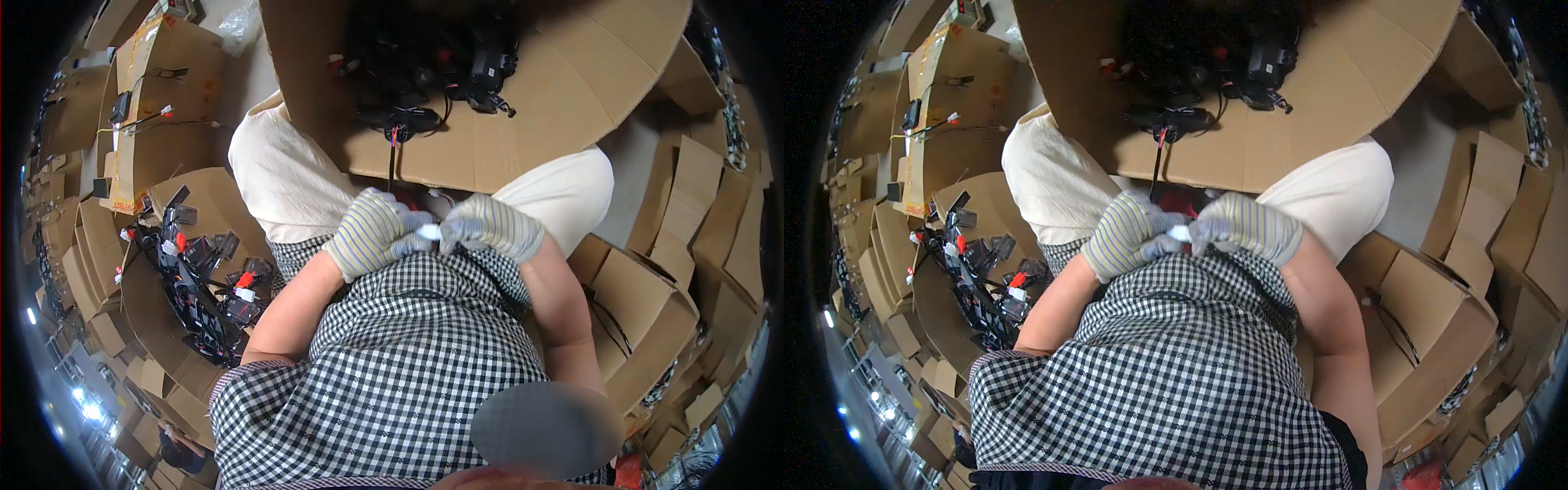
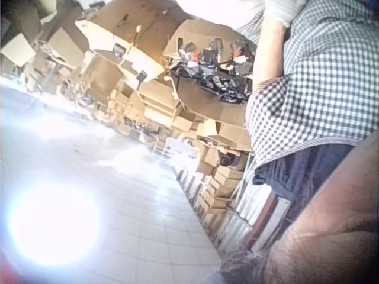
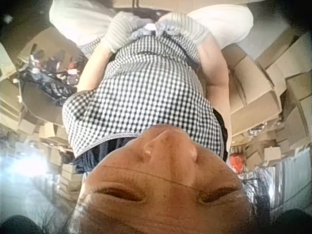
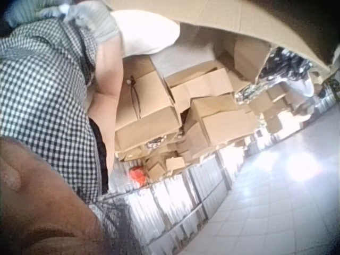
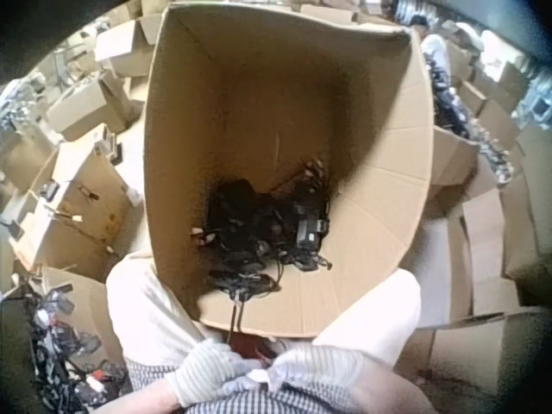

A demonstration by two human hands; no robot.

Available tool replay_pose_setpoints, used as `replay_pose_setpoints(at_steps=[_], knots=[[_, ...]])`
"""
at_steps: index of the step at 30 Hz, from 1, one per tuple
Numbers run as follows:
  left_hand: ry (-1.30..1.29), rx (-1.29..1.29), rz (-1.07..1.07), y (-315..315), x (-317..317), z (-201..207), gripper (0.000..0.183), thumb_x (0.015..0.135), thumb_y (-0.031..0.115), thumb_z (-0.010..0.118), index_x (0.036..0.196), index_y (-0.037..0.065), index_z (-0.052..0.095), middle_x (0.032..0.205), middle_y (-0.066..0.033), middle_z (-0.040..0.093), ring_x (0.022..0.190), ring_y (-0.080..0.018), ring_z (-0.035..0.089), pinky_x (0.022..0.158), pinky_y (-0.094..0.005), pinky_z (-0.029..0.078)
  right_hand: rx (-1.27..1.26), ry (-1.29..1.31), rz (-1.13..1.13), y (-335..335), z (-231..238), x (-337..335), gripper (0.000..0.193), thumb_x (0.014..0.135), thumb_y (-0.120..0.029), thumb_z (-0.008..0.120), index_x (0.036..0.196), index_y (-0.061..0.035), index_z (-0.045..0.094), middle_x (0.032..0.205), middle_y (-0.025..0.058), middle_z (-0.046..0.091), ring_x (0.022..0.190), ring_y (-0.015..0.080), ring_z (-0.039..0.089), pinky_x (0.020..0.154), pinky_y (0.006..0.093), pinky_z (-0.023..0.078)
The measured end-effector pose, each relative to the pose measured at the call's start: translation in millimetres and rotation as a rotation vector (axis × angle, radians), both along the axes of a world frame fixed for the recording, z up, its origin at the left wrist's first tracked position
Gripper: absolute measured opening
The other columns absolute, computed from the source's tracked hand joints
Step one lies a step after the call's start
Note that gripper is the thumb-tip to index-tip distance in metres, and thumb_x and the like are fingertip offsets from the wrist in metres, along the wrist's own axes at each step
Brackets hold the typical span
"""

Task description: Sort and inspect electronic components and wiring harnesses from large cardboard shipping boxes while sitting on a warehouse floor.

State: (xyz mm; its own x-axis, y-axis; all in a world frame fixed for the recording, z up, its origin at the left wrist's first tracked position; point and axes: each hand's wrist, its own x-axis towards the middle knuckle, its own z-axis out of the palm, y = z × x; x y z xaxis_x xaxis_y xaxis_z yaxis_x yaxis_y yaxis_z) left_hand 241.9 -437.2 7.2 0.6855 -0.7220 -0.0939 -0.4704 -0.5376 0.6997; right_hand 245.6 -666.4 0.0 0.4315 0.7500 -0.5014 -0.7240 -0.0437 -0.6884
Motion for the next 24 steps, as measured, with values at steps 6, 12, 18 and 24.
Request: replay_pose_setpoints(at_steps=[6, 12, 18, 24], knots=[[0.527, -0.388, -0.019, 13.1, 16.4, -3.3, 0.039, 0.083, 0.038, 0.060, 0.105, 0.006, 0.065, 0.090, -0.0128, 0.067, 0.087, -0.0249, 0.063, 0.078, -0.0371, 0.047, 0.196, 0.107, 0.183, 0.4, -0.2, -14.6, 0.032, 0.084, -0.036, 0.066, 0.075, -0.0058, 0.068, 0.062, -0.0027, 0.059, 0.052, 0.0036, 0.045, 0.046, 0.0212, 0.034], [0.604, 0.387, 1.089, 29.0, 130.5, -88.0, 0.071, 0.090, 0.057, 0.038, 0.118, -0.005, 0.054, 0.116, -0.0264, 0.057, 0.113, -0.0376, 0.053, 0.095, -0.0413, 0.039, 0.282, -0.139, 0.387, 4.2, -23.5, -12.9, 0.039, 0.080, -0.042, 0.068, 0.074, -0.0042, 0.068, 0.056, -0.0027, 0.054, 0.049, 0.0057, 0.043, 0.047, 0.0231, 0.036], [1.116, 0.086, 1.072, 55.2, 132.7, -202.3, 0.031, 0.084, 0.028, 0.066, 0.096, 0.000, 0.065, 0.089, -0.0090, 0.067, 0.074, -0.0197, 0.063, 0.066, -0.0316, 0.050, 0.359, -0.209, 0.491, 9.8, -29.7, -7.6, 0.036, 0.084, -0.038, 0.066, 0.074, -0.0034, 0.065, 0.057, -0.0044, 0.049, 0.052, 0.0041, 0.042, 0.048, 0.0226, 0.035], [1.031, -0.515, 0.946, 19.5, 110.7, -136.5, 0.037, 0.082, 0.004, 0.063, 0.118, 0.006, 0.055, 0.098, -0.0031, 0.064, 0.080, -0.0153, 0.061, 0.061, -0.0268, 0.050, 0.349, -0.251, 0.405, 8.1, -23.8, -7.1, 0.039, 0.081, -0.040, 0.068, 0.080, -0.0012, 0.068, 0.060, 0.0028, 0.060, 0.051, 0.0094, 0.048, 0.049, 0.0270, 0.039]])
